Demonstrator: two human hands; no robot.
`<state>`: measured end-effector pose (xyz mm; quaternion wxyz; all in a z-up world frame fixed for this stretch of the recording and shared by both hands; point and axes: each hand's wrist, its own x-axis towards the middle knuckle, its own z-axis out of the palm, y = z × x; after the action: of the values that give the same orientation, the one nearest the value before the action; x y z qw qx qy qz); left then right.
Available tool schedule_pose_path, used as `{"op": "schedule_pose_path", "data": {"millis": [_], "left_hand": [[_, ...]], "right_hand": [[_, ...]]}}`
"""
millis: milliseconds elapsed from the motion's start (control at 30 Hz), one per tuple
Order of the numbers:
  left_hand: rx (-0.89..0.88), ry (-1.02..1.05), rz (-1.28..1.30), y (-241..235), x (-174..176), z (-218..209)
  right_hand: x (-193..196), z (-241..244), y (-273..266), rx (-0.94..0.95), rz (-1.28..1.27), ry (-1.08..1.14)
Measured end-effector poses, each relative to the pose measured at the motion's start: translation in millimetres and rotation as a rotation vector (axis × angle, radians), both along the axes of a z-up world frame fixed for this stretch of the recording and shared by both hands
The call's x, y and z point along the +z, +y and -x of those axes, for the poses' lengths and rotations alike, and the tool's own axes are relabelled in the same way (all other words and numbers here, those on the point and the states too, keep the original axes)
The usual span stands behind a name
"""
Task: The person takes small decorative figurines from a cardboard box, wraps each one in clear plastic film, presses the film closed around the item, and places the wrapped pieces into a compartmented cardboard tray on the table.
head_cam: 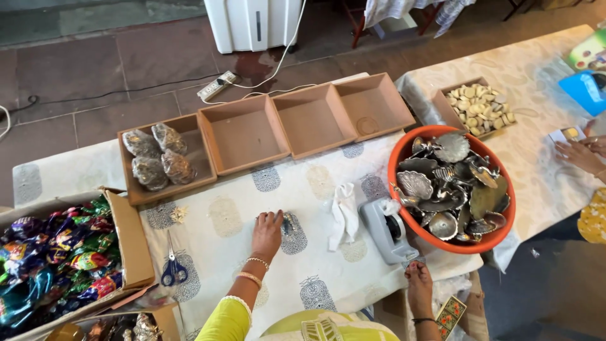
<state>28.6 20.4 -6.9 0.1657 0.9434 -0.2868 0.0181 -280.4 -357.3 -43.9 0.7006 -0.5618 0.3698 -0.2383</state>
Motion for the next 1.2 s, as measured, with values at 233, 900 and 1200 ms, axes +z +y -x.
{"op": "schedule_pose_path", "data": {"millis": [233, 900, 1200], "left_hand": [[0.004, 0.018, 0.016, 0, 5, 2], [0.023, -0.033, 0.099, -3, -1, 2], [0.024, -0.002, 0.112, -3, 3, 2]], "right_hand": [[-47, -4, 43, -0.064, -0.038, -0.144], [-15, -331, 194, 0.776, 0.332, 0.272], [-31, -346, 196, 0.835, 0.431, 0.415]]}}
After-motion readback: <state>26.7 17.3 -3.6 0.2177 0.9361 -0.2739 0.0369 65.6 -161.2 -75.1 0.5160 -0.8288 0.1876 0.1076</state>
